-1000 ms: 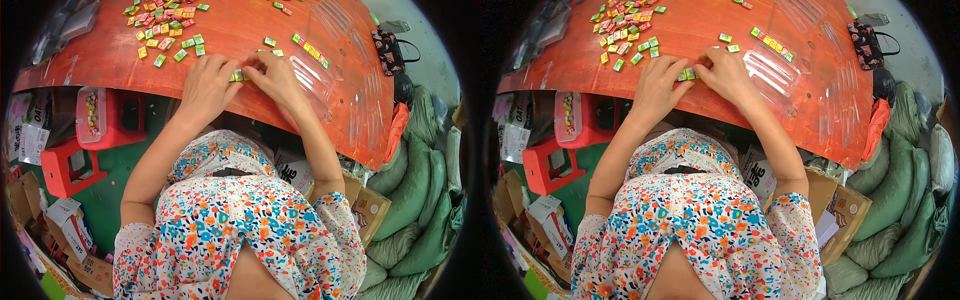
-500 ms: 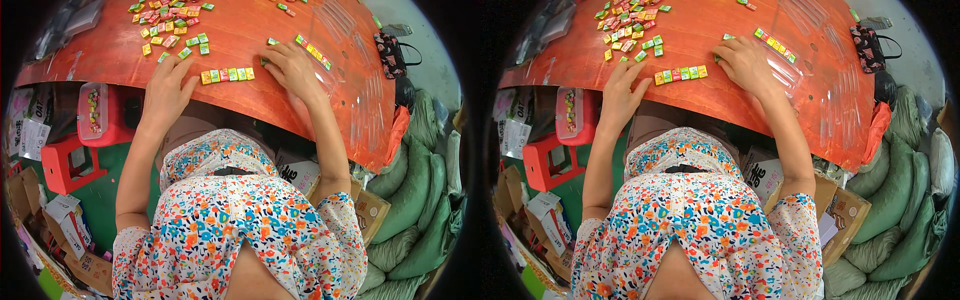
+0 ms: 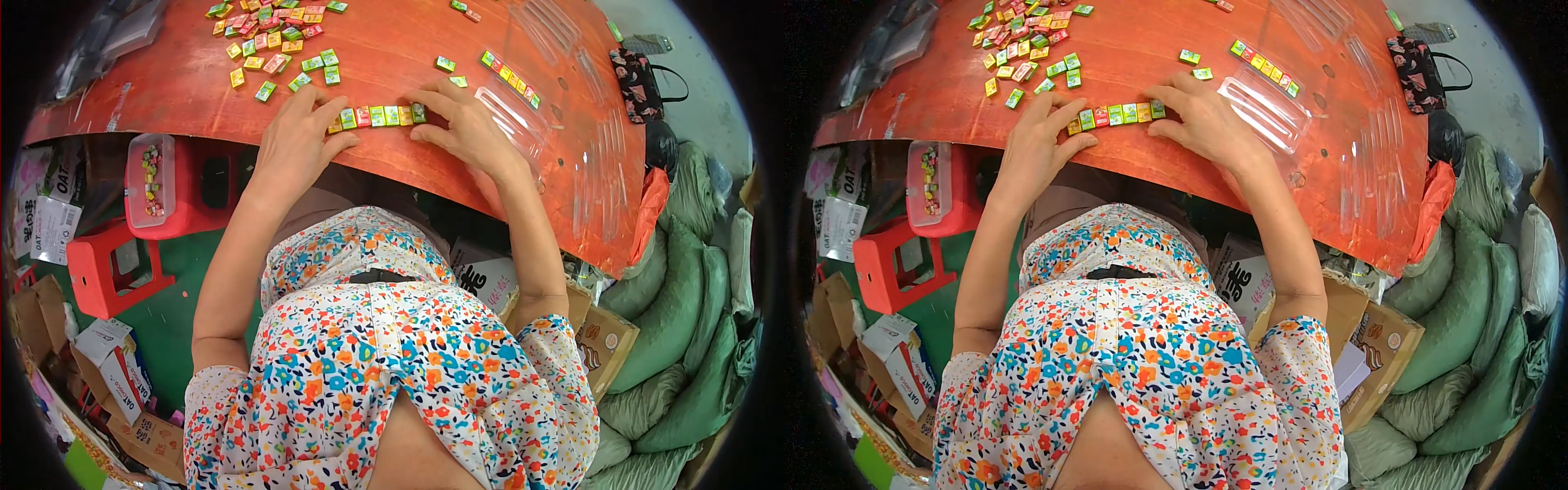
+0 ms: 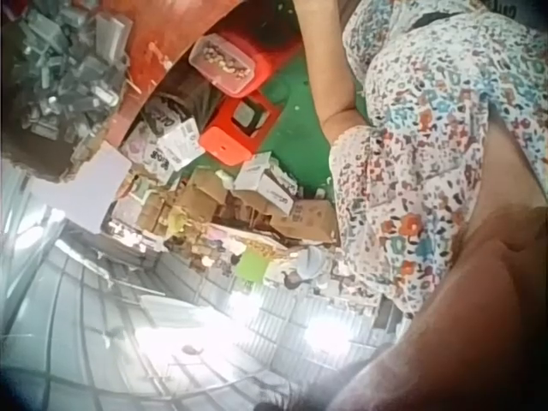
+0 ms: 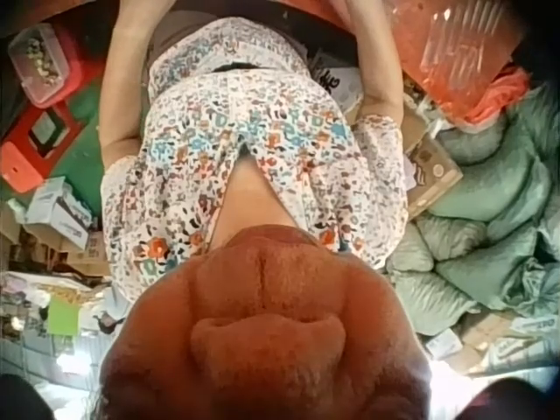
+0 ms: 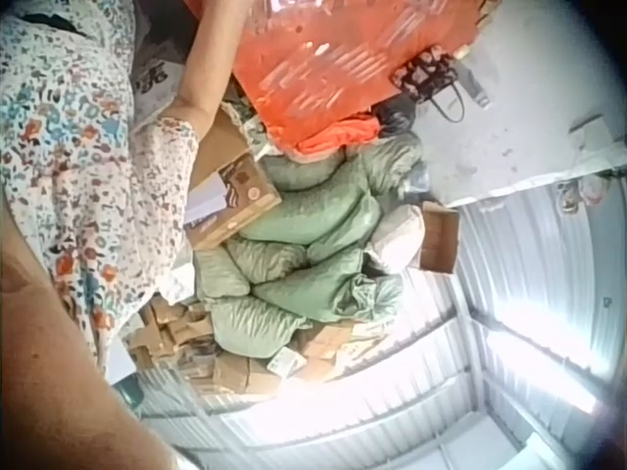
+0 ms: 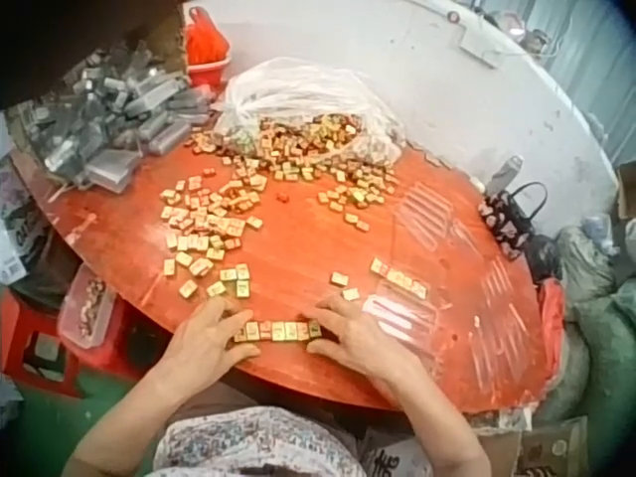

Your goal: Sorting small colorful square pieces and placing them into clear plastic trays for packaging.

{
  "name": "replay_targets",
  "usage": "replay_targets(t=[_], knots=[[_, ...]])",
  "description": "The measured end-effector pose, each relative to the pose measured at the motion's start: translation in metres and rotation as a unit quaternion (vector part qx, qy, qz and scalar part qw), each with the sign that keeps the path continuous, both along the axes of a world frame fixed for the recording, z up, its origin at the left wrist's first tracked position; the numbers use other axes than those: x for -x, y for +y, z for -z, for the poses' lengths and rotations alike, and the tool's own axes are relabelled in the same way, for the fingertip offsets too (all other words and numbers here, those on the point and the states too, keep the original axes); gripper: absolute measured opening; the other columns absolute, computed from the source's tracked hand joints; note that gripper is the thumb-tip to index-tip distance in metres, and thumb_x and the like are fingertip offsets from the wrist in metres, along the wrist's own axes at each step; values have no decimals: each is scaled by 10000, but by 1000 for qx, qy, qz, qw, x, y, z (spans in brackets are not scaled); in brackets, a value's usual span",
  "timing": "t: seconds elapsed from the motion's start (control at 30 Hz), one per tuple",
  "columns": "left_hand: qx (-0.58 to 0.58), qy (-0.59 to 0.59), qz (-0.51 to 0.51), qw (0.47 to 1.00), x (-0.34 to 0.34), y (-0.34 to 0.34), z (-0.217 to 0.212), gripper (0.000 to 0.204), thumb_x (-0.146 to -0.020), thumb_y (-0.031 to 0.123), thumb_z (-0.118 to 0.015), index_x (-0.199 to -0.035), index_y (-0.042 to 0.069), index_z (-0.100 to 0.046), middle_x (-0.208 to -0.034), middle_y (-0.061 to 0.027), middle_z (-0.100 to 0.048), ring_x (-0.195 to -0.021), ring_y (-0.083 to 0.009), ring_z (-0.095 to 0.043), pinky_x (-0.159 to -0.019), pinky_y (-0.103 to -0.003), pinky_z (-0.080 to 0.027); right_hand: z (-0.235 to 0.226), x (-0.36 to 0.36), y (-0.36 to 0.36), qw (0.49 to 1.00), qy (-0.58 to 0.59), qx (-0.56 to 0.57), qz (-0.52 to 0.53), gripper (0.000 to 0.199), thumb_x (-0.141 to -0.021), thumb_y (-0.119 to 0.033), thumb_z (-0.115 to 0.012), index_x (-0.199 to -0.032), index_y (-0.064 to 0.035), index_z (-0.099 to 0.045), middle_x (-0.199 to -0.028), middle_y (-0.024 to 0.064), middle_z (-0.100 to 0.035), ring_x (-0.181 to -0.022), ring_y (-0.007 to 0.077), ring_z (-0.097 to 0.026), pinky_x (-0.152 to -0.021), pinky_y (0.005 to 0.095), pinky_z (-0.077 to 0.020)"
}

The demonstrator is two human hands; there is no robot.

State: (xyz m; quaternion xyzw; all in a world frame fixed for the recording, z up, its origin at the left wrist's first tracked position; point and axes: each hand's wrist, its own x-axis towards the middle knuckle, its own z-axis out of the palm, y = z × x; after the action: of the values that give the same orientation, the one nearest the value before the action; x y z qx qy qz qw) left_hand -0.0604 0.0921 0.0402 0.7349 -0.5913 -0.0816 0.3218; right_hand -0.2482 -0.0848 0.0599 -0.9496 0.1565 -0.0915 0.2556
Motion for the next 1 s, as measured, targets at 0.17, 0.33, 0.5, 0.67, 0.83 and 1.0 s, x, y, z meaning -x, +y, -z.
replay_targets(t=[0.17,0.33,0.5,0.67,0.83,1.0], knots=[[-12,9,2,1000,2,-4,2,378,-770,201,-764,-1099,46,-660,-967,-108,-545,-914,-291,-594,-761,-422,-505,5,-7,8,1000,9,10,-3,389,-815,-180,-729,-1182,-82,-642,-1127,101,-611,-1010,299,-598,-848,387,-491],[-15,18,8,1000,1,-7,2,329,-792,179,-742,-1082,44,-664,-930,-113,-537,-885,-292,-591,-746,-423,-499,10,-9,8,1000,-18,18,-11,349,-827,-186,-717,-1155,-82,-658,-1059,94,-616,-965,300,-603,-816,402,-492],[9,2,35,999,2,-15,3,289,-802,165,-733,-1054,40,-669,-908,-114,-545,-855,-295,-593,-721,-418,-491,7,-4,9,1000,-16,15,10,305,-849,-195,-692,-1129,-78,-674,-1041,96,-619,-941,297,-609,-806,405,-493],[9,58,85,995,15,-42,-8,255,-802,149,-735,-1019,28,-680,-879,-116,-563,-780,-292,-600,-681,-411,-483,1,24,2,997,-36,50,54,290,-853,-184,-686,-1121,-74,-681,-1029,103,-618,-934,292,-615,-798,389,-499],[54,28,177,982,43,-112,-9,267,-827,260,-713,-1019,75,-709,-925,-117,-590,-846,-299,-622,-722,-411,-510,-9,76,-27,985,-87,40,141,306,-815,-153,-731,-1104,-66,-685,-942,96,-631,-852,269,-615,-746,361,-501],[41,4,231,972,75,-178,-6,264,-830,264,-708,-1019,81,-713,-954,-117,-600,-905,-312,-619,-777,-432,-509,-7,113,-58,968,-61,77,229,303,-803,-162,-744,-1092,-84,-694,-938,106,-628,-839,260,-615,-716,359,-485]])
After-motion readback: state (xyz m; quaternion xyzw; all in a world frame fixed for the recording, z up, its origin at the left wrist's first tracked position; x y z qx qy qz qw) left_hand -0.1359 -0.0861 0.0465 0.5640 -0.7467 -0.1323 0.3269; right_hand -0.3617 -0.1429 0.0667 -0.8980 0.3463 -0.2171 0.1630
